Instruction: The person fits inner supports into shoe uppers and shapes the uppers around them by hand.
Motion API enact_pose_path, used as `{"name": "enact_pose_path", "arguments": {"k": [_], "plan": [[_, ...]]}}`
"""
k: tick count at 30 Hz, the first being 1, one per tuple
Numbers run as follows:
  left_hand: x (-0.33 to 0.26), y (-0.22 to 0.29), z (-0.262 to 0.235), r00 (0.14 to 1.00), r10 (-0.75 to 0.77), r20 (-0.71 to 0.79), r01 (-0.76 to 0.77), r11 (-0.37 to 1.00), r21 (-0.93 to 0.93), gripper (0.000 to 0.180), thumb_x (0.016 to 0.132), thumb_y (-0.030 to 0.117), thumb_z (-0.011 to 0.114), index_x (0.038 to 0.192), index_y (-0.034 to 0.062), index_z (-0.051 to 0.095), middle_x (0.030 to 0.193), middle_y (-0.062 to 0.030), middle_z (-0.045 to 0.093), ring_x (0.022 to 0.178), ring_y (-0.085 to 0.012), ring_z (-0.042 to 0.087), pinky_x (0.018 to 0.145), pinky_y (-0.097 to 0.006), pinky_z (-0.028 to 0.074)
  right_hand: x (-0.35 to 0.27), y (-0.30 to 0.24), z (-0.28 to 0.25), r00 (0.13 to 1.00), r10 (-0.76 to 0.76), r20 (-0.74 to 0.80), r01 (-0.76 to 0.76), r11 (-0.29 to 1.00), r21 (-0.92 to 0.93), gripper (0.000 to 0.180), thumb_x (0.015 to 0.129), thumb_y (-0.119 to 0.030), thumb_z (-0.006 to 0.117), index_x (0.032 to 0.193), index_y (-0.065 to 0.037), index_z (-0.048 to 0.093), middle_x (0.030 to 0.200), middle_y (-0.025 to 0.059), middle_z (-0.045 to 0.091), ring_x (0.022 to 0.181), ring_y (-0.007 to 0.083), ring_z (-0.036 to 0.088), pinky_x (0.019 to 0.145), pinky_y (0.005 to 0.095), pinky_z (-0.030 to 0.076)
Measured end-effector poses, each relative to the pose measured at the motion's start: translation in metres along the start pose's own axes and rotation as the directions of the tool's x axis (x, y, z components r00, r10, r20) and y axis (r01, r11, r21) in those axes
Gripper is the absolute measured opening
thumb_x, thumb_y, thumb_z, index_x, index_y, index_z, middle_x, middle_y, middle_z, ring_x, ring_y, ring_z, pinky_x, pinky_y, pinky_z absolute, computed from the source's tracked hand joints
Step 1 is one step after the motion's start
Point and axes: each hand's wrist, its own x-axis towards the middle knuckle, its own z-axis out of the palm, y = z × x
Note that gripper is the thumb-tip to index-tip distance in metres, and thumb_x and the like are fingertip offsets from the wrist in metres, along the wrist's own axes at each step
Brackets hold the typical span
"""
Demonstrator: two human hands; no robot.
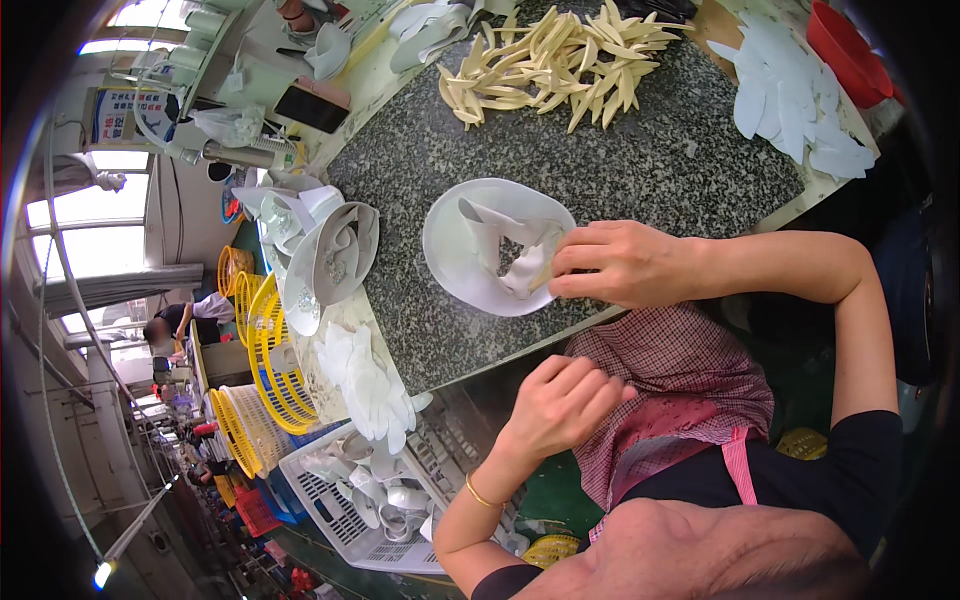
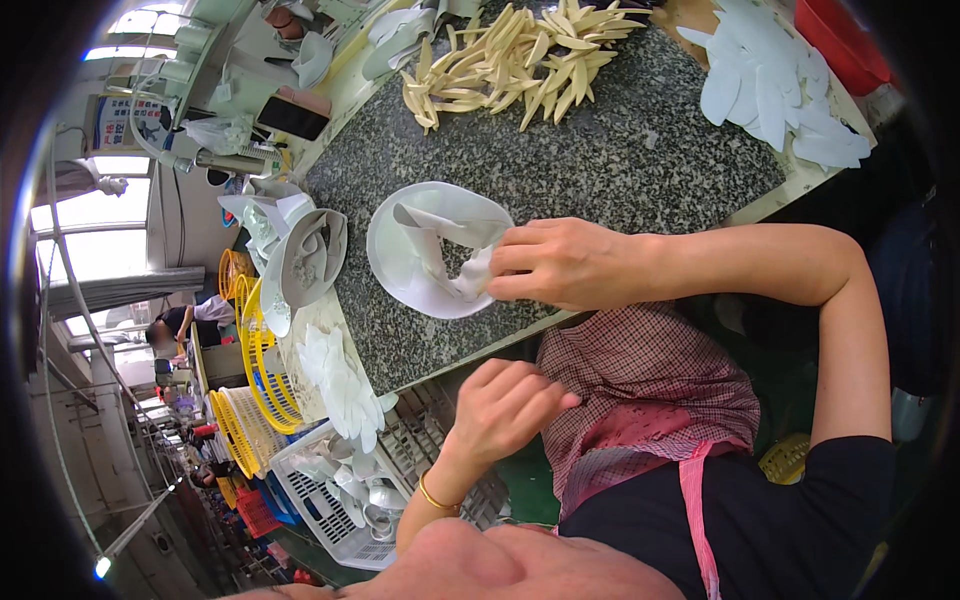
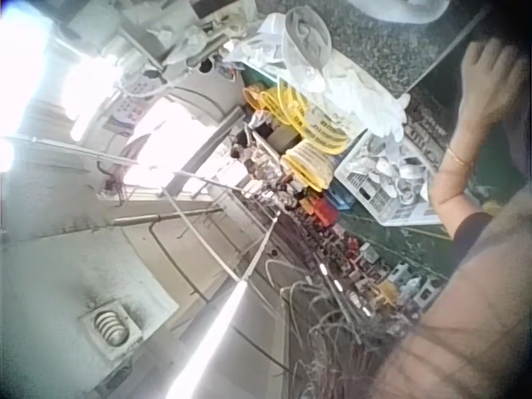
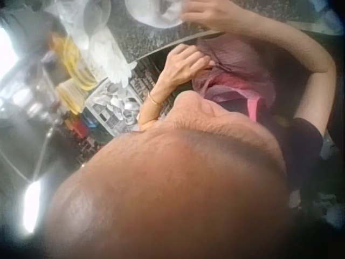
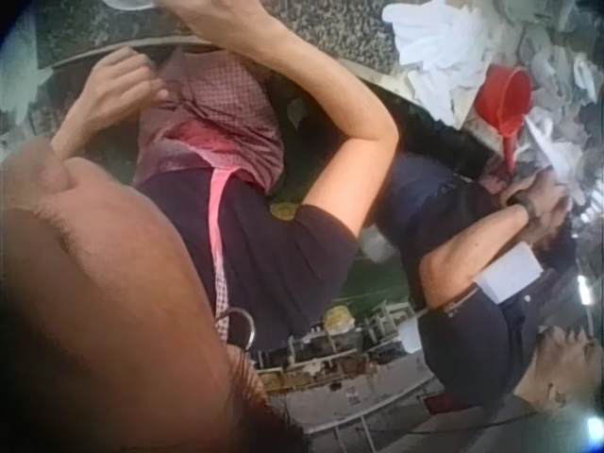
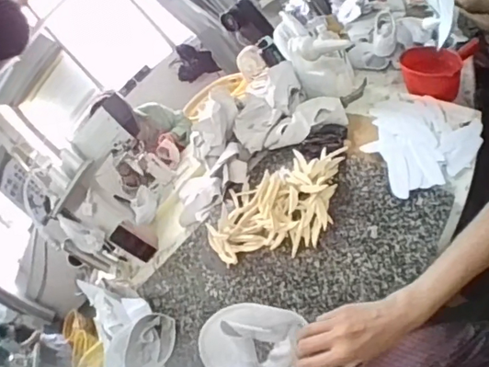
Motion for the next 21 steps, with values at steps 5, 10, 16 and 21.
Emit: {"name": "enact_pose_path", "arguments": {"k": [5,10,16,21], "plan": [[0.003,0.002,-0.009,0.989,0.053,0.136,-0.066,0.993,0.093,0.025,0.075,0.019,0.080,0.096,0.0134,0.068,0.091,0.0005,0.066,0.088,-0.0166,0.061,0.074,-0.036,0.046,-0.012,0.001,-0.006,0.998,-0.026,0.065,0.028,0.999,-0.023,0.028,0.075,-0.012,0.064,0.103,-0.007,0.061,0.102,0.0034,0.060,0.097,0.0203,0.063,0.082,0.0325,0.051],[0.004,-0.015,0.005,0.939,-0.251,-0.234,0.328,0.860,0.391,0.029,0.077,0.024,0.079,0.101,0.0119,0.068,0.098,0.0013,0.067,0.098,-0.0172,0.060,0.083,-0.036,0.040,-0.017,-0.001,0.002,0.995,-0.071,0.073,0.075,0.996,-0.052,0.027,0.076,-0.012,0.063,0.102,-0.007,0.062,0.100,0.0035,0.062,0.097,0.0197,0.064,0.081,0.0324,0.052],[0.001,-0.025,0.021,0.963,-0.225,-0.148,0.267,0.730,0.628,0.024,0.080,0.015,0.062,0.101,0.0067,0.070,0.096,0.0003,0.068,0.098,-0.0156,0.061,0.091,-0.038,0.037,-0.011,0.007,-0.011,0.996,-0.084,-0.024,0.077,0.976,-0.202,0.021,0.079,-0.014,0.061,0.098,-0.007,0.064,0.098,0.0032,0.064,0.099,0.0173,0.064,0.077,0.0296,0.049],[0.005,-0.027,0.023,0.954,-0.249,-0.168,0.299,0.740,0.602,0.023,0.080,0.015,0.063,0.100,0.0077,0.070,0.091,0.0018,0.067,0.096,-0.0142,0.061,0.091,-0.037,0.037,-0.018,0.013,-0.013,0.996,-0.088,0.032,0.093,0.972,-0.215,0.016,0.076,-0.014,0.063,0.091,-0.009,0.066,0.095,0.0011,0.063,0.095,0.0143,0.063,0.071,0.0278,0.046]]}}
